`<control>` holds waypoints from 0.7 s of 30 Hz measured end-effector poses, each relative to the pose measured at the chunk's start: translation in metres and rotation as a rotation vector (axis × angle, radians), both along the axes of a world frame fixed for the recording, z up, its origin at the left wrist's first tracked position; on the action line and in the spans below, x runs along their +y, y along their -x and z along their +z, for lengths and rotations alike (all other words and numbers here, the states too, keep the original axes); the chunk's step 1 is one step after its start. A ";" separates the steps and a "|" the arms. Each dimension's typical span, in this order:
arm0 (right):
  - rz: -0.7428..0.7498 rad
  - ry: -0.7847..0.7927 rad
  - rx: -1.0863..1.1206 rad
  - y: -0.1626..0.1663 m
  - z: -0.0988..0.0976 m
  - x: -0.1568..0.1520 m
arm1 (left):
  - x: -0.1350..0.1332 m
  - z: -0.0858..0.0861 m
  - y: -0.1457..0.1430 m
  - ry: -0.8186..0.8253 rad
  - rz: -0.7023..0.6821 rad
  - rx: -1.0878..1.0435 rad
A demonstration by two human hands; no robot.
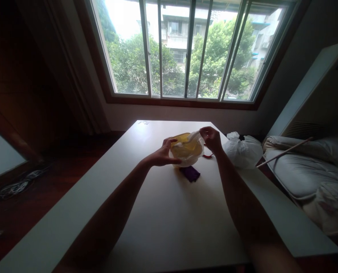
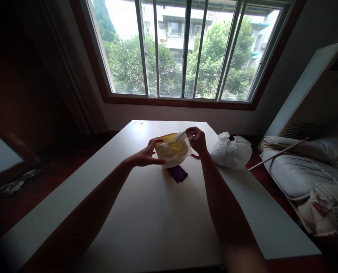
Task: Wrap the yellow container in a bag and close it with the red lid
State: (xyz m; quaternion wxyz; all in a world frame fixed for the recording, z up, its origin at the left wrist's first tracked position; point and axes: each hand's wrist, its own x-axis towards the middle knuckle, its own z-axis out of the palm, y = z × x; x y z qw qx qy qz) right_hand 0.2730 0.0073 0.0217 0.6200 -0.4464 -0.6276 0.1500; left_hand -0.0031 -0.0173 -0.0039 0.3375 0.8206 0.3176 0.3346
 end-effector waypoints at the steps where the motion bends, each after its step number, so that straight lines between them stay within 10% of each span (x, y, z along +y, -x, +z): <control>1: -0.078 0.032 0.063 -0.002 -0.006 0.006 | 0.000 0.000 0.000 -0.007 -0.026 -0.007; 7: -0.317 0.222 0.177 -0.010 -0.039 0.030 | -0.006 0.010 0.000 -0.019 -0.090 0.023; 21: 0.095 0.374 0.307 0.019 -0.031 0.009 | -0.007 0.006 -0.027 -0.084 0.328 -0.133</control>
